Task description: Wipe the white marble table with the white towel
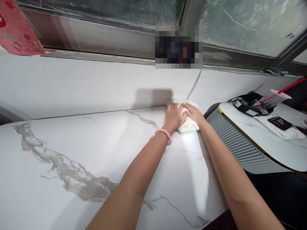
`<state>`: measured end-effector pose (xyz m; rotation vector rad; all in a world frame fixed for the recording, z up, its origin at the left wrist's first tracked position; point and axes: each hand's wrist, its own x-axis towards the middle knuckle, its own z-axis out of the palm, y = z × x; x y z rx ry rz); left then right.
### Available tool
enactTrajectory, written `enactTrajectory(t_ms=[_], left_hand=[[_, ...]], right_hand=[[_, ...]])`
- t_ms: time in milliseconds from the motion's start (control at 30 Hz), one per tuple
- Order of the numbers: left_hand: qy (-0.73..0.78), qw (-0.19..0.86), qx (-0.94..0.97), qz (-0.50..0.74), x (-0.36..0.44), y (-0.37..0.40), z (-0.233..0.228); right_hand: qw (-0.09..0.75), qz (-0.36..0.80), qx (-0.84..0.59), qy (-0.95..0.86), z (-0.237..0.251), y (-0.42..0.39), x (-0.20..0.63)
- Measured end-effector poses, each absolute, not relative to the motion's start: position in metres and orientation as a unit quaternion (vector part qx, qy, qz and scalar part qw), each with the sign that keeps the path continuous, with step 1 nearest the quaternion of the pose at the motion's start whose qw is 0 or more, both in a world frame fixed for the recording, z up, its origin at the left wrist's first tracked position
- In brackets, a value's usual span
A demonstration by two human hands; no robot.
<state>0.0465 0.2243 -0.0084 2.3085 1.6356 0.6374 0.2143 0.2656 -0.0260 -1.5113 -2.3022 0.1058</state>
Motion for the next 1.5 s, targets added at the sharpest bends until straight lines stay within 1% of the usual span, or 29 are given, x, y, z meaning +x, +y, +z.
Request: enactTrajectory(t_ms=[233,467,633,933,1100,1233,1500], left_hand=[[0.561,0.118,0.794,0.201,0.048,0.230,-0.008],[0.565,0.119,0.793,0.193,0.046,0.214,-0.009],[0.559,0.119,0.798,0.190,0.045,0.191,-0.008],[0.544,0.119,0.809,0.190,0.045,0.147,-0.008],[0.531,0.112,0.812,0.214,0.044,0.122,-0.009],[0.522,0.113,0.818,0.214,0.042,0.101,-0.008],[0.528,0.113,0.814,0.214,0.032,0.057,-0.004]], right_hand=[[0.209,0.033,-0.539,-0.816,-0.025,0.267,0.210],[0.198,0.023,-0.562,-0.803,-0.027,0.244,0.207],[0.211,0.009,-0.561,-0.801,-0.031,0.221,0.209],[0.206,0.020,-0.576,-0.791,-0.028,0.169,0.212],[0.182,0.000,-0.594,-0.784,-0.027,0.143,0.212],[0.191,-0.011,-0.590,-0.785,-0.028,0.122,0.211],[0.175,0.005,-0.594,-0.785,-0.024,0.081,0.201]])
